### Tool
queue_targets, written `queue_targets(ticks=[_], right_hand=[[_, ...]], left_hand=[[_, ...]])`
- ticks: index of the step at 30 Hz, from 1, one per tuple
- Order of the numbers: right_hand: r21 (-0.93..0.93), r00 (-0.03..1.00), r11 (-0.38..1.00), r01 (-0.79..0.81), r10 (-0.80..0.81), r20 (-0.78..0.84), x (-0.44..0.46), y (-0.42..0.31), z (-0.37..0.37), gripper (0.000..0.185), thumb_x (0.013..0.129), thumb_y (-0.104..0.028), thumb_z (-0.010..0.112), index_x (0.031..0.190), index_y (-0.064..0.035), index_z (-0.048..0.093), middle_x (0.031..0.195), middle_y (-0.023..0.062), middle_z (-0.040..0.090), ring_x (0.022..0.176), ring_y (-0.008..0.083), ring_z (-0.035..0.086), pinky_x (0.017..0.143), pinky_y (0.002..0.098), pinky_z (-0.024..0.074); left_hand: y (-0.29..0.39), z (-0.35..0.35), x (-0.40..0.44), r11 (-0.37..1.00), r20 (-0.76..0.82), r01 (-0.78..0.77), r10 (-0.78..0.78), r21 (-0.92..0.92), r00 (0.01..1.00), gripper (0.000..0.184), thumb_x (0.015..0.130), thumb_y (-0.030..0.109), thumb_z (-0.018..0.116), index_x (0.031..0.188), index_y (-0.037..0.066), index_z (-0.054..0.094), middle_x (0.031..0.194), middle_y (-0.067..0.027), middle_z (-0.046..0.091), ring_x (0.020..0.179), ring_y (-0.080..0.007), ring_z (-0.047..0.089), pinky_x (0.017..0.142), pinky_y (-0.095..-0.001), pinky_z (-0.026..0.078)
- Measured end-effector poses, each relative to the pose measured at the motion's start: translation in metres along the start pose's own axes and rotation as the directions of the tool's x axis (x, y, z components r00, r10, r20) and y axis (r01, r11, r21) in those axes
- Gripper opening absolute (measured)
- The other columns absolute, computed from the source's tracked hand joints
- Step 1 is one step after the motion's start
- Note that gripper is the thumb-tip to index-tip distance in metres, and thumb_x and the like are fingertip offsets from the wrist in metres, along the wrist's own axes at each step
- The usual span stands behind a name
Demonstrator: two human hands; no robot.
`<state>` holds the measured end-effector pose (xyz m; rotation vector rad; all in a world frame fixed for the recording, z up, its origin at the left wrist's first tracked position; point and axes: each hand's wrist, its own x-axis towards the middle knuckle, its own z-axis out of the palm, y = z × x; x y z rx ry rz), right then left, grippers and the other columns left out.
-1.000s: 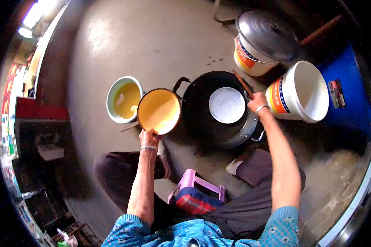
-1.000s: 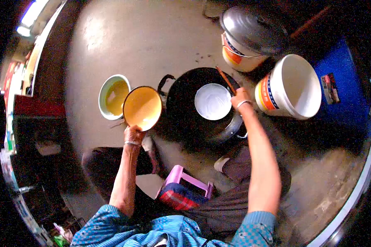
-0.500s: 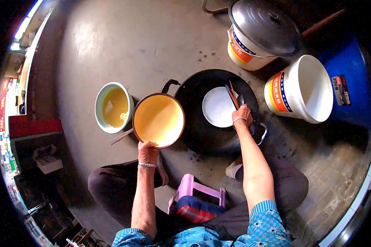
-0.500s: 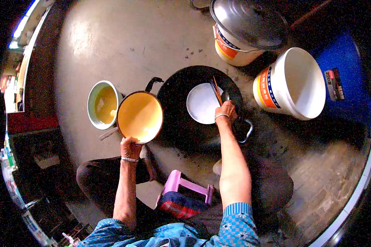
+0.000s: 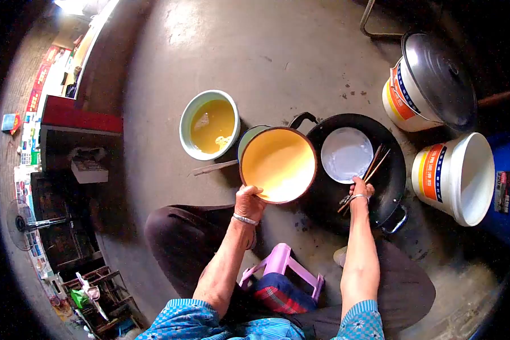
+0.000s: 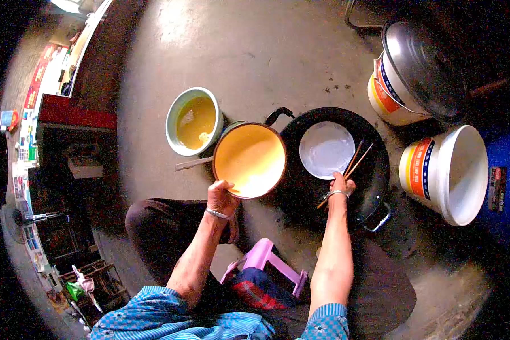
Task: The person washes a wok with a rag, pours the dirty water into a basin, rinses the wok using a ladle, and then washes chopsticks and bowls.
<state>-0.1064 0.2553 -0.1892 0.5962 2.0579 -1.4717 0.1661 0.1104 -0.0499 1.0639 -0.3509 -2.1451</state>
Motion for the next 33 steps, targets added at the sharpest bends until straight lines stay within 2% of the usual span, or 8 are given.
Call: queue_targets(ticks=[6, 10, 16, 19, 21, 22, 29, 33], right_hand=[[0.081, 0.991, 0.991, 0.111, -0.104, -0.085, 0.001, 0.003, -0.005, 0.029, 0.061, -0.005, 0.064, 0.066, -0.0033, 0.036, 0.056, 0.0126, 0.052, 0.034, 0.0186, 0.048, 0.029, 0.0273, 0.0371], [0.073, 0.993, 0.995, 0.067, -0.073, 0.094, -0.005, -0.007, -0.019, 0.019, 0.058, -0.001, 0.057, 0.064, -0.0015, 0.039, 0.053, 0.0107, 0.051, 0.034, 0.0181, 0.048, 0.027, 0.0259, 0.0333], [-0.272, 0.985, 0.946, 0.175, -0.172, 0.034, -0.021, -0.036, -0.037, 0.015, 0.055, -0.006, 0.057, 0.059, -0.0004, 0.044, 0.049, 0.0101, 0.048, 0.033, 0.0187, 0.045, 0.031, 0.0298, 0.0346], [-0.341, 0.957, 0.896, 0.284, -0.284, 0.051, -0.01, -0.037, -0.045, 0.026, 0.057, -0.007, 0.056, 0.077, 0.0027, 0.043, 0.064, 0.0105, 0.052, 0.046, 0.0232, 0.052, 0.04, 0.0358, 0.042], [-0.419, 0.646, 0.545, 0.726, -0.749, 0.145, -0.006, -0.043, -0.055, 0.023, 0.054, -0.005, 0.055, 0.074, 0.0065, 0.052, 0.07, 0.0179, 0.058, 0.067, 0.0347, 0.058, 0.066, 0.0409, 0.0465], [-0.584, 0.766, 0.534, 0.612, -0.584, 0.268, -0.041, -0.076, -0.059, 0.035, 0.058, -0.006, 0.056, 0.088, 0.008, 0.044, 0.081, 0.0215, 0.057, 0.082, 0.039, 0.056, 0.078, 0.0466, 0.0428], [-0.833, 0.728, 0.102, 0.544, -0.55, 0.408, -0.121, -0.157, -0.061, 0.028, 0.067, -0.006, 0.053, 0.094, 0.0013, 0.047, 0.088, 0.0259, 0.059, 0.085, 0.0432, 0.057, 0.076, 0.0474, 0.0463], [-0.741, 0.539, -0.295, 0.604, -0.534, 0.651, -0.134, -0.191, -0.078, 0.044, 0.068, -0.003, 0.052, 0.111, 0.0009, 0.042, 0.085, 0.0235, 0.062, 0.077, 0.0379, 0.062, 0.066, 0.0478, 0.0491]], left_hand=[[0.055, 0.001, 0.006, 0.993, 0.023, -0.055, 0.057, -0.103, 0.998, 0.059, 0.064, 0.007, 0.054, 0.122, -0.001, 0.042, 0.116, -0.0161, 0.053, 0.107, -0.032, 0.053, 0.093, -0.0448, 0.044], [0.107, -0.013, 0.023, 0.981, -0.039, -0.185, 0.183, -0.055, 0.982, 0.062, 0.064, 0.011, 0.055, 0.123, 0.001, 0.04, 0.113, -0.017, 0.054, 0.102, -0.0354, 0.055, 0.083, -0.0481, 0.05], [0.179, -0.041, 0.071, 0.787, -0.368, -0.296, 0.538, 0.541, 0.758, 0.046, 0.069, 0.021, 0.062, 0.106, 0.001, 0.042, 0.093, -0.0178, 0.055, 0.082, -0.0296, 0.06, 0.054, -0.0482, 0.054], [0.195, -0.029, 0.072, 0.412, -0.196, -0.269, 0.792, 0.871, 0.578, 0.058, 0.064, 0.023, 0.069, 0.108, 0.001, 0.037, 0.097, -0.0176, 0.052, 0.086, -0.0284, 0.057, 0.072, -0.0394, 0.05], [0.203, -0.033, 0.078, 0.324, -0.127, -0.258, 0.812, 0.91, 0.57, 0.061, 0.062, 0.023, 0.069, 0.109, 0.001, 0.037, 0.1, -0.0187, 0.052, 0.088, -0.0293, 0.057, 0.075, -0.038, 0.049], [0.204, -0.032, 0.078, 0.225, -0.055, -0.238, 0.824, 0.945, 0.564, 0.064, 0.06, 0.024, 0.07, 0.11, 0.001, 0.038, 0.103, -0.0198, 0.051, 0.091, -0.0301, 0.056, 0.079, -0.0365, 0.047], [0.204, -0.001, 0.042, -0.359, 0.387, -0.153, 0.792, 0.921, 0.472, 0.072, 0.055, 0.031, 0.07, 0.114, 0.001, 0.04, 0.108, -0.0171, 0.049, 0.105, -0.0338, 0.047, 0.089, -0.0411, 0.041], [0.201, 0.001, 0.035, -0.615, 0.664, -0.253, 0.667, 0.746, 0.337, 0.077, 0.057, 0.03, 0.072, 0.121, 0.003, 0.039, 0.111, -0.0178, 0.047, 0.107, -0.036, 0.044, 0.091, -0.0447, 0.039]])
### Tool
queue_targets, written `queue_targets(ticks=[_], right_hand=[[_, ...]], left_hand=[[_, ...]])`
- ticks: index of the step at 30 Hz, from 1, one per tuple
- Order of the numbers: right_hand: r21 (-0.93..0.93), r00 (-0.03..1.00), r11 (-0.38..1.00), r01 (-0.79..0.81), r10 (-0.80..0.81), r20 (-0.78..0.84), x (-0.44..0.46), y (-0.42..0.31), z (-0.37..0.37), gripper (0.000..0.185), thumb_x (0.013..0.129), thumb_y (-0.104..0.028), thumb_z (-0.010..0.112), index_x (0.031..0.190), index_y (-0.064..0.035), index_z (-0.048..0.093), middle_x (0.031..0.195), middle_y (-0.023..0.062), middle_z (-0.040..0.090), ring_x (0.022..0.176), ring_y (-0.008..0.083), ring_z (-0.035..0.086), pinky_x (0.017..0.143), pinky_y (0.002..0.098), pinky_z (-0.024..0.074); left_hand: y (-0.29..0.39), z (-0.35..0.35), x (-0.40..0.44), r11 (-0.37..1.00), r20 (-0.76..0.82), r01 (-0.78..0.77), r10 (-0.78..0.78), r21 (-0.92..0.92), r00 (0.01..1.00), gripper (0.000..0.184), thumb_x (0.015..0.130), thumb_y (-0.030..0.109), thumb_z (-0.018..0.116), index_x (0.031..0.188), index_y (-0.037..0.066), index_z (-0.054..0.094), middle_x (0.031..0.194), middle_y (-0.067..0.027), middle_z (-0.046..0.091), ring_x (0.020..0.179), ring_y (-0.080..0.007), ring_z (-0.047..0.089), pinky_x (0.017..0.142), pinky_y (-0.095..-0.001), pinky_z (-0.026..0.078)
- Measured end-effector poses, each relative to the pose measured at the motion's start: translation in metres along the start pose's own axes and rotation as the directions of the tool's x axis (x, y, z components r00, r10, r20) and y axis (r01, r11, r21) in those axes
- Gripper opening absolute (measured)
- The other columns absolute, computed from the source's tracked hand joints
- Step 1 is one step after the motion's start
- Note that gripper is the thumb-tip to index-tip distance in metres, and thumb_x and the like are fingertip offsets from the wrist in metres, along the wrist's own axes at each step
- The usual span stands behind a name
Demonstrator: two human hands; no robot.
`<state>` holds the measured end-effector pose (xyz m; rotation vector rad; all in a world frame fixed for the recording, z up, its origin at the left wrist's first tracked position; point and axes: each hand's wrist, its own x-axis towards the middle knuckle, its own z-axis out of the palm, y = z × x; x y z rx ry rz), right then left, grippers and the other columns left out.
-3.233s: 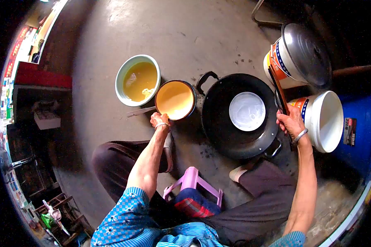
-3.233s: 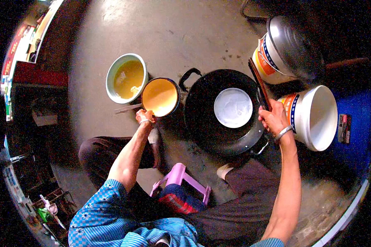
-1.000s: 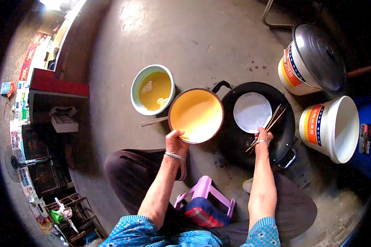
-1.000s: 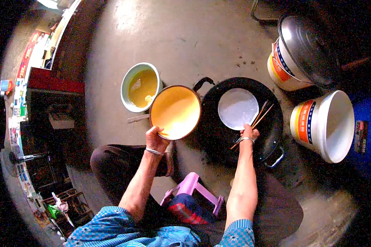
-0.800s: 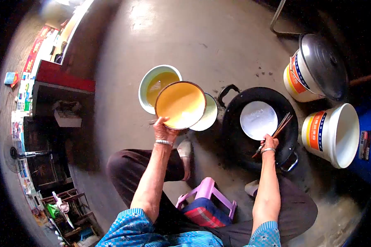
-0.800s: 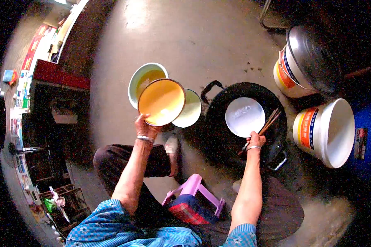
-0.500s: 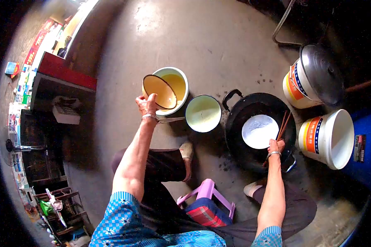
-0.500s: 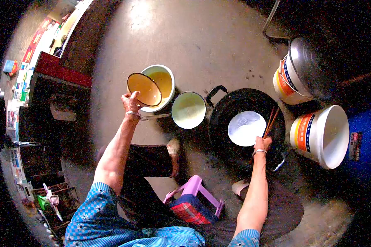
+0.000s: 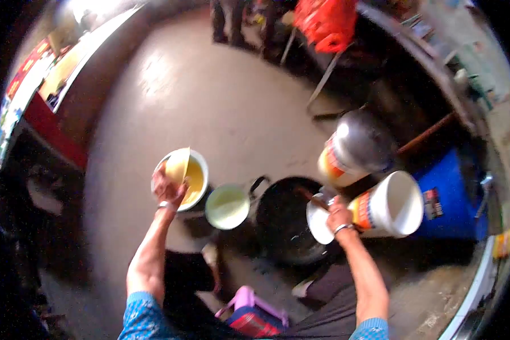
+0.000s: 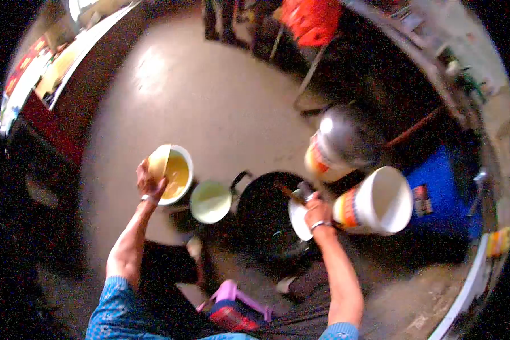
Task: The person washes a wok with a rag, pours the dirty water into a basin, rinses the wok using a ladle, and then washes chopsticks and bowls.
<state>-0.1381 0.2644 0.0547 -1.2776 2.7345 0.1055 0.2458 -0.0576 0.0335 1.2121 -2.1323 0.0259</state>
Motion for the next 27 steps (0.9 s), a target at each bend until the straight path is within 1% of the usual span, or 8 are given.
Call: queue_targets(ticks=[5, 10, 15, 18, 20, 21, 23, 27], right_hand=[[-0.213, 0.968, 0.954, 0.209, -0.232, -0.089, -0.032, -0.013, -0.084, 0.038, 0.061, -0.007, 0.067, 0.088, -0.0022, 0.04, 0.07, 0.0207, 0.062, 0.065, 0.0336, 0.063, 0.058, 0.0412, 0.0506], [-0.272, 0.865, 0.9, 0.341, -0.414, -0.283, -0.053, -0.001, -0.092, 0.038, 0.063, -0.007, 0.066, 0.093, 0.0018, 0.044, 0.066, 0.0161, 0.061, 0.06, 0.03, 0.063, 0.052, 0.037, 0.0499], [0.087, 0.976, 0.996, 0.012, 0.007, -0.219, -0.049, 0.003, -0.081, 0.031, 0.064, -0.007, 0.058, 0.091, -0.0006, 0.044, 0.075, 0.0229, 0.061, 0.071, 0.039, 0.061, 0.065, 0.0481, 0.0486], [0.358, 0.946, 0.922, -0.145, 0.235, -0.223, -0.029, 0.03, -0.048, 0.022, 0.062, -0.009, 0.053, 0.081, 0.0015, 0.054, 0.081, 0.027, 0.06, 0.076, 0.0431, 0.06, 0.07, 0.0482, 0.0484], [0.561, 0.949, 0.814, -0.149, 0.276, -0.149, -0.02, 0.058, -0.03, 0.022, 0.06, -0.01, 0.054, 0.076, 0.0037, 0.057, 0.077, 0.0279, 0.06, 0.071, 0.0427, 0.06, 0.067, 0.0453, 0.0492], [0.57, 0.961, 0.811, -0.135, 0.247, -0.125, -0.038, 0.045, -0.07, 0.025, 0.058, -0.011, 0.055, 0.076, 0.0055, 0.059, 0.075, 0.0297, 0.059, 0.068, 0.042, 0.06, 0.066, 0.0431, 0.0494], [0.582, 0.884, 0.807, -0.102, 0.342, -0.319, -0.003, 0.099, 0.017, 0.013, 0.056, -0.004, 0.053, 0.06, 0.0044, 0.044, 0.053, 0.0137, 0.047, 0.042, 0.0251, 0.049, 0.041, 0.0374, 0.0389], [0.907, 0.893, 0.374, -0.192, 0.451, 0.003, -0.049, 0.065, -0.072, 0.019, 0.056, -0.001, 0.054, 0.067, 0.0019, 0.039, 0.055, 0.0078, 0.042, 0.038, 0.0178, 0.043, 0.034, 0.032, 0.0329]], left_hand=[[0.027, -0.024, 0.007, 0.993, 0.071, 0.114, -0.111, -0.031, 0.991, 0.08, 0.059, 0.021, 0.069, 0.127, 0.003, 0.032, 0.113, -0.0183, 0.046, 0.104, -0.0381, 0.044, 0.089, -0.0466, 0.041], [0.043, -0.035, -0.001, 0.999, -0.022, 0.014, -0.015, -0.048, 1.0, 0.081, 0.052, 0.016, 0.072, 0.121, 0.003, 0.033, 0.104, -0.0203, 0.046, 0.096, -0.0393, 0.045, 0.082, -0.0471, 0.042], [0.055, -0.025, -0.005, 0.908, 0.028, 0.302, -0.307, -0.29, 0.951, 0.068, 0.056, 0.023, 0.069, 0.113, 0.002, 0.039, 0.102, -0.0201, 0.048, 0.094, -0.0374, 0.049, 0.08, -0.045, 0.043], [0.065, -0.014, -0.016, 0.368, 0.415, 0.669, -0.566, -0.646, 0.712, 0.053, 0.068, 0.026, 0.066, 0.108, 0.002, 0.04, 0.089, -0.0147, 0.054, 0.078, -0.0259, 0.058, 0.066, -0.037, 0.048], [0.099, -0.038, -0.017, 0.073, 0.665, 0.756, -0.427, -0.651, 0.613, 0.048, 0.072, 0.029, 0.064, 0.106, 0.004, 0.043, 0.092, -0.0119, 0.053, 0.079, -0.0228, 0.056, 0.057, -0.0354, 0.052], [0.097, -0.015, -0.029, 0.102, 0.686, 0.752, -0.344, -0.651, 0.641, 0.047, 0.072, 0.029, 0.064, 0.107, 0.003, 0.043, 0.094, -0.0123, 0.052, 0.079, -0.0238, 0.056, 0.055, -0.0371, 0.053], [0.134, -0.036, -0.032, 0.173, 0.776, 0.819, -0.261, -0.548, 0.574, 0.049, 0.074, 0.029, 0.063, 0.11, 0.003, 0.043, 0.099, -0.0133, 0.051, 0.08, -0.0254, 0.057, 0.052, -0.0418, 0.056], [0.17, -0.024, -0.051, 0.386, 0.839, 0.808, -0.133, -0.446, 0.527, 0.058, 0.072, 0.036, 0.067, 0.11, -0.003, 0.047, 0.095, -0.016, 0.056, 0.083, -0.0253, 0.059, 0.058, -0.0368, 0.053]])
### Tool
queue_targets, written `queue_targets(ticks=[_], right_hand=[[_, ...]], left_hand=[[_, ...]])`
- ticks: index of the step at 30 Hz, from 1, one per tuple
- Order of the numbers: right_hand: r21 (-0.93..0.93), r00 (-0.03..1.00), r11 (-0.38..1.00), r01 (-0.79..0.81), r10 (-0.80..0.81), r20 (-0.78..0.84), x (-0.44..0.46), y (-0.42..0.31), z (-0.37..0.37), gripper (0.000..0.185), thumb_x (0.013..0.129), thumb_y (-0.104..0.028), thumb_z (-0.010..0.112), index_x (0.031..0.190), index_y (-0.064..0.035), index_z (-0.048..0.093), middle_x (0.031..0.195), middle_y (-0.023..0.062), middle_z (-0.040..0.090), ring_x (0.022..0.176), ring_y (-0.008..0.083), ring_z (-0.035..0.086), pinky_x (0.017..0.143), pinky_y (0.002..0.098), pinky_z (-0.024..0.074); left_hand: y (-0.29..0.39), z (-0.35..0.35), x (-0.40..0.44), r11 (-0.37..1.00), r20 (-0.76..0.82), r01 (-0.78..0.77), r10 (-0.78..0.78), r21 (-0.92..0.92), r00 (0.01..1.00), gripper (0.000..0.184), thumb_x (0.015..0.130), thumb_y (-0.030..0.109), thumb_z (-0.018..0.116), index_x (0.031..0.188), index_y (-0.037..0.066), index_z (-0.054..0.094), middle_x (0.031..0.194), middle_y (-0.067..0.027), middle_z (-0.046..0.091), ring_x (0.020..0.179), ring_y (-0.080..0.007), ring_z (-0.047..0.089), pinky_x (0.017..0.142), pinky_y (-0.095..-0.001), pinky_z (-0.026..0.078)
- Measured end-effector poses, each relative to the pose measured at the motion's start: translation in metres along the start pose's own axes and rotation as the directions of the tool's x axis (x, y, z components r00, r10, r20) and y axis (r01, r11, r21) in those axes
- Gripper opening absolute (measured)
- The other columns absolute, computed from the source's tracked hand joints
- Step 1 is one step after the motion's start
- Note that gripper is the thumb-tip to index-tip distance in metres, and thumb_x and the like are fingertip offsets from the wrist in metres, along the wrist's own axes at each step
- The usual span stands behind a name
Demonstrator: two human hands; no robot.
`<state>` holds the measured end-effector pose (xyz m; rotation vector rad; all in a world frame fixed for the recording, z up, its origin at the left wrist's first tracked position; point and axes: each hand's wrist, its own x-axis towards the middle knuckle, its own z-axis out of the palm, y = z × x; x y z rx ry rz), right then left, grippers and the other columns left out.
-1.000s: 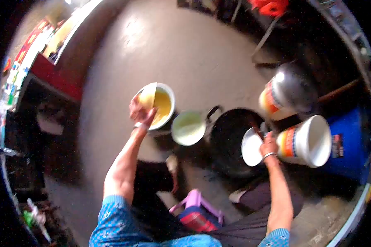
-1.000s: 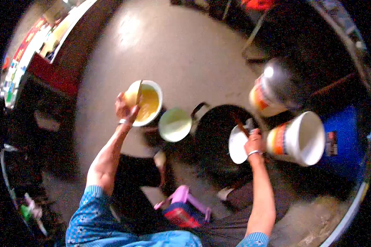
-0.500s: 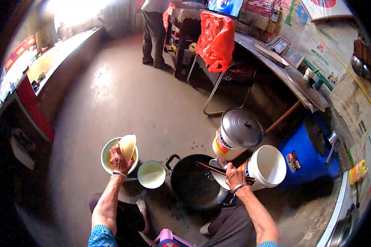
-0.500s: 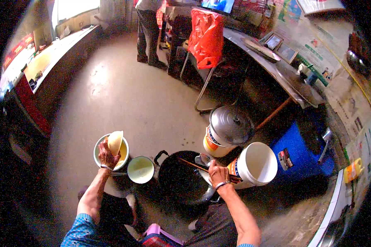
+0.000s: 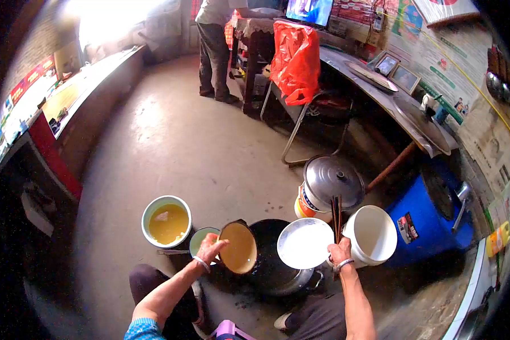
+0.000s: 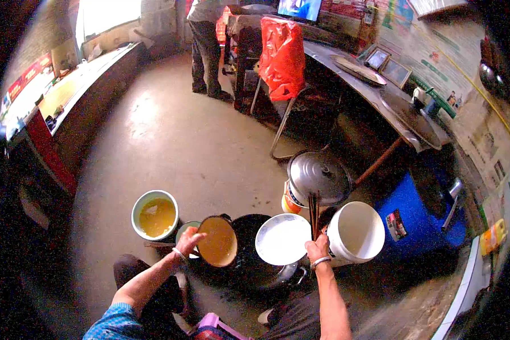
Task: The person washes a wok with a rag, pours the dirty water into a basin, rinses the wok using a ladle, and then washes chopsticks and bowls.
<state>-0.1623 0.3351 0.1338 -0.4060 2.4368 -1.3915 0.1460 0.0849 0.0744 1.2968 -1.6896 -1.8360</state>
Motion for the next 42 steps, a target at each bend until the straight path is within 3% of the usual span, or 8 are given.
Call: queue_targets(ticks=[3, 11, 13, 28, 33, 35, 38, 42], right_hand=[[0.086, 1.0, 0.996, -0.021, 0.02, 0.009, -0.005, -0.004, -0.01, 0.028, 0.056, 0.0, 0.054, 0.078, 0.0022, 0.037, 0.058, 0.0066, 0.041, 0.036, 0.0149, 0.039, 0.031, 0.0288, 0.0312], [0.283, 0.979, 0.938, -0.201, 0.203, 0.023, -0.004, 0.008, -0.025, 0.041, 0.059, 0.0, 0.057, 0.091, -0.0107, 0.032, 0.071, 0.0058, 0.044, 0.044, 0.0137, 0.04, 0.033, 0.0262, 0.0302], [0.34, 0.987, 0.933, -0.116, 0.146, -0.063, 0.014, 0.048, -0.021, 0.041, 0.06, -0.002, 0.056, 0.09, -0.0102, 0.03, 0.071, 0.006, 0.044, 0.044, 0.0124, 0.039, 0.034, 0.0251, 0.0316], [0.281, 0.98, 0.94, -0.195, 0.199, 0.014, -0.02, -0.021, -0.044, 0.031, 0.062, -0.001, 0.06, 0.083, -0.0067, 0.037, 0.069, 0.0044, 0.048, 0.051, 0.0119, 0.044, 0.039, 0.0233, 0.0347], [0.395, 0.985, 0.904, -0.164, 0.169, 0.022, -0.015, -0.016, -0.046, 0.021, 0.062, -0.003, 0.061, 0.075, -0.0044, 0.044, 0.064, 0.0033, 0.051, 0.045, 0.0091, 0.043, 0.036, 0.0212, 0.0342], [0.422, 0.984, 0.889, -0.176, 0.174, 0.043, -0.016, -0.017, -0.048, 0.022, 0.062, -0.003, 0.061, 0.076, -0.0042, 0.044, 0.065, 0.0035, 0.051, 0.045, 0.009, 0.044, 0.036, 0.021, 0.0341], [0.398, 0.986, 0.904, -0.155, 0.167, 0.004, -0.014, -0.017, -0.049, 0.016, 0.064, -0.001, 0.058, 0.078, -0.0063, 0.05, 0.062, -0.0013, 0.052, 0.044, 0.0056, 0.043, 0.036, 0.0179, 0.0311], [0.383, 0.975, 0.904, -0.19, 0.219, -0.035, -0.012, -0.025, -0.048, 0.018, 0.064, -0.002, 0.06, 0.079, -0.0049, 0.05, 0.065, -0.0003, 0.053, 0.046, 0.0071, 0.044, 0.037, 0.019, 0.0316]], left_hand=[[-0.004, 0.022, -0.003, 0.955, 0.011, -0.147, 0.15, 0.258, 0.989, 0.061, 0.07, 0.039, 0.069, 0.106, -0.006, 0.051, 0.086, -0.0163, 0.062, 0.08, -0.0228, 0.06, 0.068, -0.0331, 0.049], [-0.122, 0.087, 0.048, 0.958, 0.164, -0.038, -0.009, 0.283, 0.986, 0.065, 0.064, 0.052, 0.07, 0.099, -0.002, 0.055, 0.091, -0.0194, 0.063, 0.083, -0.0256, 0.063, 0.071, -0.0359, 0.05], [-0.071, 0.104, 0.007, 0.895, -0.04, 0.114, -0.107, 0.431, 0.993, 0.069, 0.063, 0.054, 0.07, 0.101, -0.001, 0.054, 0.095, -0.0202, 0.062, 0.088, -0.0287, 0.062, 0.074, -0.038, 0.05], [-0.128, 0.177, 0.038, 0.871, -0.153, 0.259, -0.213, 0.417, 0.965, 0.077, 0.063, 0.052, 0.069, 0.107, -0.004, 0.043, 0.106, -0.0289, 0.056, 0.098, -0.0419, 0.056, 0.08, -0.0462, 0.048], [-0.096, 0.193, 0.038, 0.851, -0.284, 0.472, -0.406, 0.231, 0.869, 0.078, 0.066, 0.057, 0.062, 0.107, -0.008, 0.05, 0.11, -0.0288, 0.054, 0.104, -0.0398, 0.053, 0.088, -0.0435, 0.043], [-0.113, 0.198, 0.047, 0.83, -0.317, 0.5, -0.419, 0.246, 0.851, 0.073, 0.068, 0.054, 0.062, 0.106, -0.008, 0.051, 0.11, -0.0281, 0.055, 0.099, -0.0382, 0.056, 0.083, -0.0415, 0.046], [-0.17, 0.207, 0.079, 0.795, -0.219, 0.565, -0.604, -0.22, 0.766, 0.052, 0.071, 0.042, 0.063, 0.09, -0.005, 0.06, 0.081, -0.0158, 0.063, 0.071, -0.0269, 0.061, 0.06, -0.0372, 0.047], [-0.191, 0.217, 0.088, 0.785, -0.125, 0.521, -0.585, -0.335, 0.801, 0.032, 0.076, 0.026, 0.061, 0.087, -0.005, 0.062, 0.078, -0.0112, 0.064, 0.07, -0.024, 0.062, 0.057, -0.0356, 0.047]])
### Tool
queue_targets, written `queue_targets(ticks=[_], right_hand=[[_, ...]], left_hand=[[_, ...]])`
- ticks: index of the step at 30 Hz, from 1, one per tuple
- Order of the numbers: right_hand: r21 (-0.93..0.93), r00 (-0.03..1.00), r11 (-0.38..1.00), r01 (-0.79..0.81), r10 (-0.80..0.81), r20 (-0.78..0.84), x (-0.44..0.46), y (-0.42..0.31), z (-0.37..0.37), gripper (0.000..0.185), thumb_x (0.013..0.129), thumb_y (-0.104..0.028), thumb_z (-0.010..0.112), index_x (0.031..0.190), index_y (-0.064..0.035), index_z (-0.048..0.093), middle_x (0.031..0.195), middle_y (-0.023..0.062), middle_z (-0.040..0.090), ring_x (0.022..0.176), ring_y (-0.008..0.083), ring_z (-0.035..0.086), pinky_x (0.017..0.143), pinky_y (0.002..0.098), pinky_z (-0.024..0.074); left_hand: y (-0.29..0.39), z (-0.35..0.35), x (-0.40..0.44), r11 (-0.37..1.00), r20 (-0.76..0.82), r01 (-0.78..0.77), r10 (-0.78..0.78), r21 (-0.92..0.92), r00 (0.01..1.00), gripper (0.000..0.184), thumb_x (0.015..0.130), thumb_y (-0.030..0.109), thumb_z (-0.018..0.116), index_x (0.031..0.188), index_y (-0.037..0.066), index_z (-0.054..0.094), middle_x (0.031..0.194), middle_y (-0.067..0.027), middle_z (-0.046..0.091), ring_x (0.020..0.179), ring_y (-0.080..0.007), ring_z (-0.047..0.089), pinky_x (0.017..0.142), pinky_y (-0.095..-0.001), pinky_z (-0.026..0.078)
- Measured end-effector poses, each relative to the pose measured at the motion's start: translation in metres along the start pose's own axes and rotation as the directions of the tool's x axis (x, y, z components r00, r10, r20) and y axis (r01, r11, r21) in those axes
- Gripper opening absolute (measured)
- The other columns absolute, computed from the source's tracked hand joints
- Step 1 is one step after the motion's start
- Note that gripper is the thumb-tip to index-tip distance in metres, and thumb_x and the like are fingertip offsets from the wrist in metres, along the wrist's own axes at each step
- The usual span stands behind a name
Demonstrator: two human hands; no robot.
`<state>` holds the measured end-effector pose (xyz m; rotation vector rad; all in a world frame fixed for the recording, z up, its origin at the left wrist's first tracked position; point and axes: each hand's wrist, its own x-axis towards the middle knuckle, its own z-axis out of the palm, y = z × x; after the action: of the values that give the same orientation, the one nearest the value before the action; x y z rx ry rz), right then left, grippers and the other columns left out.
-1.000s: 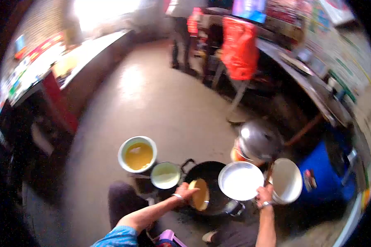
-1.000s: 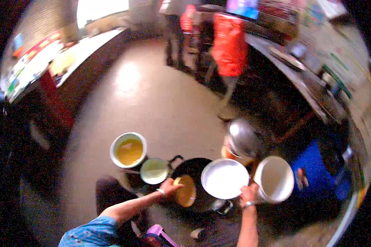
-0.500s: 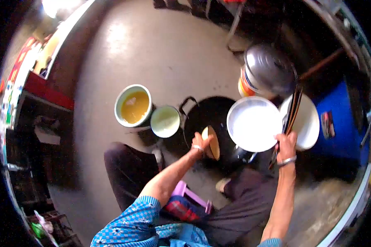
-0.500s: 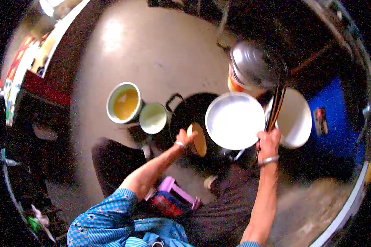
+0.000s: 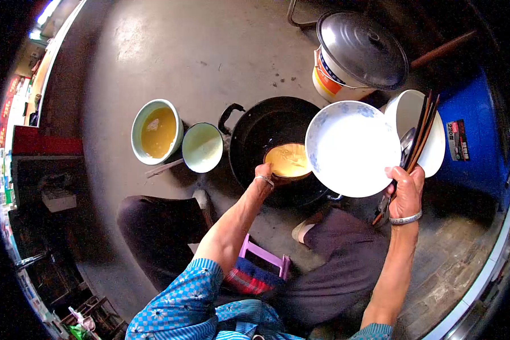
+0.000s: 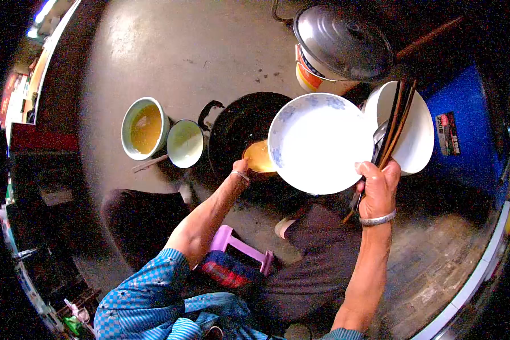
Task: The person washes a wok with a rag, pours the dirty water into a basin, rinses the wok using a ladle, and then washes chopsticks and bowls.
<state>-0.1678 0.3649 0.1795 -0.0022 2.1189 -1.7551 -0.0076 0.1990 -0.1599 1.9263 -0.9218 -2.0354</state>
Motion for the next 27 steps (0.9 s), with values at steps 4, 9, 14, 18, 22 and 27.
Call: queue_targets(ticks=[4, 9, 14, 18, 22, 27], right_hand=[[-0.047, 1.0, 0.999, -0.006, 0.005, -0.01, 0.003, 0.001, -0.001, 0.024, 0.064, -0.002, 0.061, 0.083, -0.0044, 0.048, 0.067, 0.0008, 0.054, 0.048, 0.0077, 0.047, 0.038, 0.0203, 0.0324], [-0.01, 1.0, 1.0, -0.004, 0.004, -0.017, 0.002, -0.004, 0.013, 0.025, 0.063, -0.002, 0.064, 0.083, -0.0046, 0.048, 0.068, 0.0018, 0.054, 0.048, 0.0078, 0.047, 0.038, 0.0197, 0.0323], [-0.008, 1.0, 1.0, -0.019, 0.019, -0.005, 0.004, -0.004, 0.018, 0.025, 0.063, -0.002, 0.064, 0.082, -0.0047, 0.048, 0.07, 0.0018, 0.055, 0.05, 0.0072, 0.048, 0.038, 0.0192, 0.0326], [-0.014, 0.999, 1.0, -0.001, 0.0, -0.039, 0.0, -0.005, 0.021, 0.025, 0.064, -0.003, 0.064, 0.082, -0.0046, 0.048, 0.068, 0.0011, 0.055, 0.048, 0.0066, 0.047, 0.038, 0.019, 0.0326], [0.003, 1.0, 1.0, -0.018, 0.018, 0.0, 0.001, -0.004, 0.02, 0.023, 0.064, -0.002, 0.063, 0.083, -0.0046, 0.05, 0.067, 0.0, 0.054, 0.048, 0.0057, 0.046, 0.039, 0.0186, 0.0324], [0.01, 0.999, 1.0, 0.012, -0.012, 0.04, 0.0, -0.006, 0.016, 0.02, 0.065, -0.002, 0.06, 0.083, -0.0052, 0.054, 0.066, -0.0016, 0.054, 0.047, 0.0052, 0.044, 0.038, 0.0189, 0.0312]], left_hand=[[-0.022, 0.01, 0.036, 0.981, 0.204, 0.006, 0.034, -0.192, 0.978, 0.025, 0.079, 0.003, 0.056, 0.102, -0.006, 0.057, 0.095, -0.0148, 0.063, 0.073, -0.0263, 0.062, 0.065, -0.0373, 0.052], [-0.02, 0.01, 0.03, 0.883, 0.213, -0.002, 0.115, -0.469, 0.97, 0.039, 0.068, -0.01, 0.052, 0.107, -0.005, 0.057, 0.096, -0.0124, 0.063, 0.084, -0.0273, 0.062, 0.075, -0.0348, 0.051], [0.009, -0.005, 0.005, 0.868, 0.106, -0.389, 0.438, -0.309, 0.893, 0.037, 0.072, -0.005, 0.044, 0.106, -0.003, 0.059, 0.095, -0.0051, 0.063, 0.083, -0.0145, 0.059, 0.074, -0.0283, 0.048], [0.014, -0.019, 0.023, 0.713, 0.142, -0.652, 0.696, -0.258, 0.704, 0.035, 0.075, -0.003, 0.044, 0.106, -0.003, 0.059, 0.093, -0.0061, 0.064, 0.081, -0.0149, 0.06, 0.074, -0.0274, 0.048], [0.035, -0.024, 0.008, 0.58, 0.15, -0.791, 0.779, 0.196, 0.609, 0.037, 0.068, -0.004, 0.041, 0.102, -0.003, 0.057, 0.095, -0.0084, 0.062, 0.085, -0.0153, 0.056, 0.077, -0.0287, 0.046], [0.058, -0.032, 0.008, 0.3, 0.304, -0.677, 0.722, 0.672, 0.622, 0.018, 0.069, 0.013, 0.052, 0.079, -0.003, 0.055, 0.072, -0.0222, 0.059, 0.074, -0.0419, 0.057, 0.061, -0.0476, 0.046]])
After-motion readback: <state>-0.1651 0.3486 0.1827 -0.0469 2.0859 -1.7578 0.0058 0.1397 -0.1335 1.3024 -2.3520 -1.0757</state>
